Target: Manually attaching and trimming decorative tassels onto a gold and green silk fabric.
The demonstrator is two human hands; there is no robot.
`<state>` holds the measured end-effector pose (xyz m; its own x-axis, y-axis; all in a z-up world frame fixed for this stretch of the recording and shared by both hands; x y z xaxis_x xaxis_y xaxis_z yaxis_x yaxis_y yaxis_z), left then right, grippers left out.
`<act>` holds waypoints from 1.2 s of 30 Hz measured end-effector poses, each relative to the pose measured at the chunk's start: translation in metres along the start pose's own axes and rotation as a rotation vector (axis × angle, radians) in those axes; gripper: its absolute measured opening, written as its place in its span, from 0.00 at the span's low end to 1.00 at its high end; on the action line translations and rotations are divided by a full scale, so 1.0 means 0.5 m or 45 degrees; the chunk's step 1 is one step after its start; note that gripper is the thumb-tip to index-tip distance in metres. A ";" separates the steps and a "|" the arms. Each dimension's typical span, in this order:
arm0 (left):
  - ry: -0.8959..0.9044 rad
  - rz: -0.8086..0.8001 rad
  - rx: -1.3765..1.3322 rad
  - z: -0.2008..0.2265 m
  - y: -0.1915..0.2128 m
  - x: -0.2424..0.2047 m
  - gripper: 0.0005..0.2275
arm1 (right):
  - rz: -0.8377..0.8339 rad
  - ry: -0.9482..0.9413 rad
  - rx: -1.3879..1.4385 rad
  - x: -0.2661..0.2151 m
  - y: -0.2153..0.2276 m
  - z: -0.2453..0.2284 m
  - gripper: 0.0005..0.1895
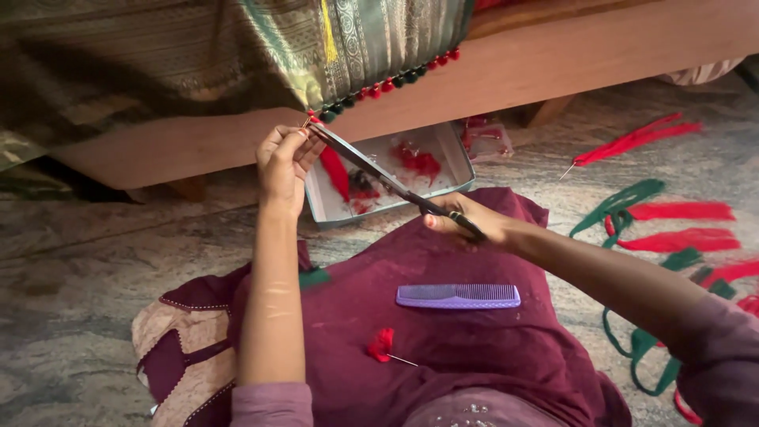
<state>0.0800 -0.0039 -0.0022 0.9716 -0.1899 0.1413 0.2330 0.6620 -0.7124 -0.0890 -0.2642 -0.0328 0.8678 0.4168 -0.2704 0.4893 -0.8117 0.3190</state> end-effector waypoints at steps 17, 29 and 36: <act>0.000 0.016 -0.021 -0.009 -0.005 0.003 0.02 | 0.015 0.005 0.064 0.016 0.002 -0.017 0.25; 0.024 0.112 0.111 -0.027 0.031 0.016 0.04 | 0.086 -0.061 -0.204 0.022 0.017 0.012 0.24; -0.224 0.328 0.997 0.013 0.050 0.069 0.12 | 0.073 -0.048 -0.219 0.003 0.041 0.025 0.25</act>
<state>0.1197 0.0109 -0.0104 0.9756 0.1084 0.1909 -0.0979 0.9932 -0.0636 -0.0786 -0.2851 -0.0380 0.8926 0.3532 -0.2803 0.4492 -0.7504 0.4849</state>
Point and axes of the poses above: each hand's wrist, its own x-axis towards the middle knuckle, its own y-axis out of the back of the hand, z = x × y, the point moved 7 cm from there along x, towards the middle knuckle, and after that the axes turned 9 degrees about -x, right-handed, at the moved point
